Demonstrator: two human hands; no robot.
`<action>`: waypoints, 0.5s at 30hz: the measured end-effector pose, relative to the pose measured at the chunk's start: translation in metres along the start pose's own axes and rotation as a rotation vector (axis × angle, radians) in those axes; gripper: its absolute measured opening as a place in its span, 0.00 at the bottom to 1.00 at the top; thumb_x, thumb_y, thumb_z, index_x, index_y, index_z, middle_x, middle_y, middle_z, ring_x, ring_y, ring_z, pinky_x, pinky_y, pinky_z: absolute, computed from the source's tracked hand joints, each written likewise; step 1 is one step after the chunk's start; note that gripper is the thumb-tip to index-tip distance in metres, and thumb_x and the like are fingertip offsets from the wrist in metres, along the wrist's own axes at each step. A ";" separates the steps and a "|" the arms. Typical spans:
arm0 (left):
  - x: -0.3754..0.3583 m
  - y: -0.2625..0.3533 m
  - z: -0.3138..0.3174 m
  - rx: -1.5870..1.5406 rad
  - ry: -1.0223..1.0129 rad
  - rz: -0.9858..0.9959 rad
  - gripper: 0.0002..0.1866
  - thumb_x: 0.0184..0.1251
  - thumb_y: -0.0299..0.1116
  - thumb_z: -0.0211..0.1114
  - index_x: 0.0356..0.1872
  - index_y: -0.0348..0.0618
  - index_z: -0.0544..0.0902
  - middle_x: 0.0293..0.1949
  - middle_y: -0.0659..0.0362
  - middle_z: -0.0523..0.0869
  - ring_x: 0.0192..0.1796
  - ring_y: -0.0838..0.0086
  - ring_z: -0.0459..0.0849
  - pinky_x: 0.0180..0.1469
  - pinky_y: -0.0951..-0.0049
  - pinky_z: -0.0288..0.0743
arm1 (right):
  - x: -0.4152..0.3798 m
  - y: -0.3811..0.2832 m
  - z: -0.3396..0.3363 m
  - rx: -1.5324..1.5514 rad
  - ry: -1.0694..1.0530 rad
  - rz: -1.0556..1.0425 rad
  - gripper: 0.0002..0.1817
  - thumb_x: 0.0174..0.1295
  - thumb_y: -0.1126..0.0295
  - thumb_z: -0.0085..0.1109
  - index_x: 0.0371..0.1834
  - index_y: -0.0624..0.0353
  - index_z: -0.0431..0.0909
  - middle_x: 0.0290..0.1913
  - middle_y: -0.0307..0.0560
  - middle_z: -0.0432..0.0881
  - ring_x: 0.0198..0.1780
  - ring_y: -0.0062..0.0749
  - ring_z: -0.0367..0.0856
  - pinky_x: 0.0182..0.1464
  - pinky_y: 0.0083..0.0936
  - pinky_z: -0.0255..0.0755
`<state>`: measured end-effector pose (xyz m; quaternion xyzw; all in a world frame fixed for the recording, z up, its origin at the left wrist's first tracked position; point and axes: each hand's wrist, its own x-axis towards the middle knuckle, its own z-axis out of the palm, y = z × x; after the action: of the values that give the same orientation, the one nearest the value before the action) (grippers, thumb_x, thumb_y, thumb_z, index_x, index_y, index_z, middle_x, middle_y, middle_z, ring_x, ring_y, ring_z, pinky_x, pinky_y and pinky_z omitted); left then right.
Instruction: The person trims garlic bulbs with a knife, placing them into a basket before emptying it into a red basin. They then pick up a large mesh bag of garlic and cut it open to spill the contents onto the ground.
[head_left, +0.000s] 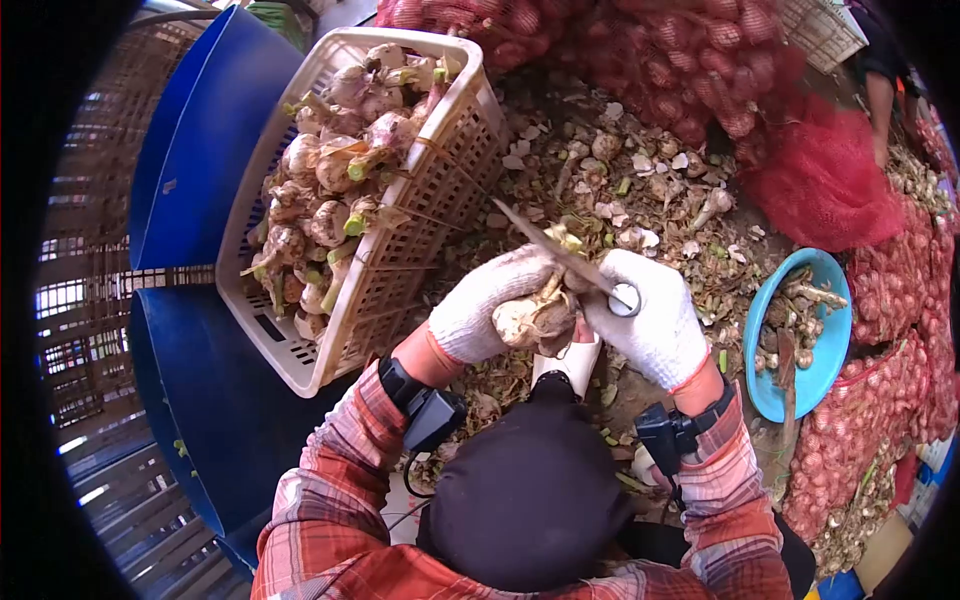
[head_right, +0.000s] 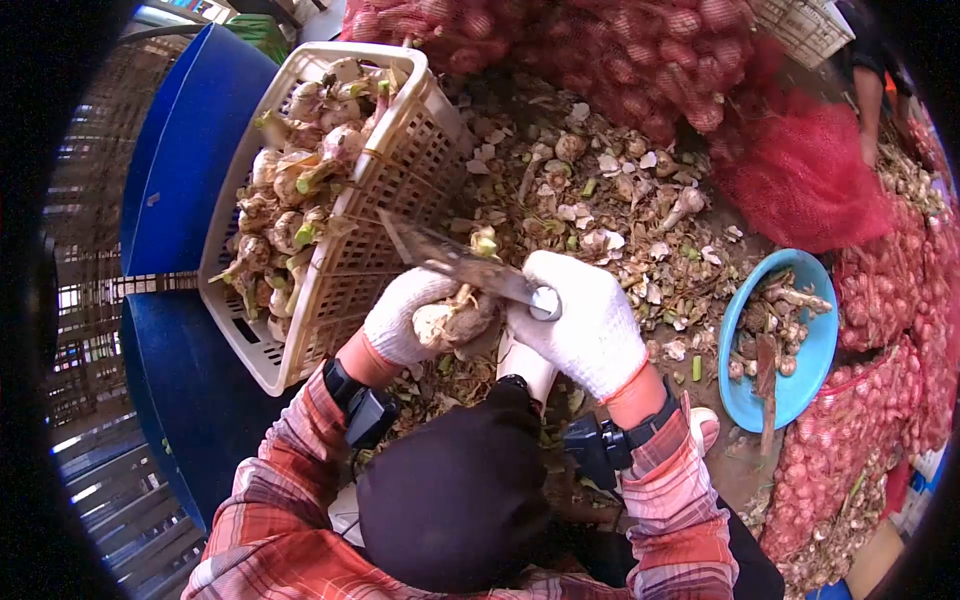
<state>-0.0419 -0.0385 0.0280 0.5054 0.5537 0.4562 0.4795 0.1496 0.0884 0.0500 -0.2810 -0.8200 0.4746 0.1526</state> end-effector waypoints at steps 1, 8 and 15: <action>0.004 0.004 0.000 -0.579 -0.138 -0.128 0.20 0.75 0.39 0.62 0.60 0.35 0.77 0.52 0.53 0.85 0.50 0.69 0.86 0.52 0.70 0.81 | 0.000 0.005 0.005 0.066 -0.007 0.038 0.11 0.54 0.66 0.68 0.34 0.58 0.77 0.30 0.55 0.79 0.35 0.57 0.81 0.36 0.40 0.75; -0.029 0.089 -0.033 -0.346 0.254 -0.230 0.32 0.73 0.43 0.65 0.72 0.39 0.69 0.50 0.55 0.85 0.43 0.75 0.84 0.42 0.74 0.79 | -0.036 0.080 0.028 0.000 0.025 0.394 0.17 0.59 0.62 0.70 0.41 0.65 0.80 0.29 0.49 0.82 0.30 0.29 0.79 0.36 0.29 0.76; -0.028 0.103 -0.114 1.213 0.982 0.262 0.31 0.64 0.16 0.64 0.70 0.44 0.74 0.62 0.50 0.80 0.58 0.65 0.82 0.50 0.69 0.81 | -0.056 0.092 0.015 0.078 0.098 0.566 0.19 0.61 0.60 0.71 0.42 0.67 0.79 0.29 0.45 0.82 0.31 0.24 0.78 0.37 0.28 0.75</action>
<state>-0.1419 -0.0612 0.1463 0.4805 0.7900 0.2984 -0.2367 0.2157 0.0796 -0.0360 -0.5152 -0.6819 0.5152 0.0641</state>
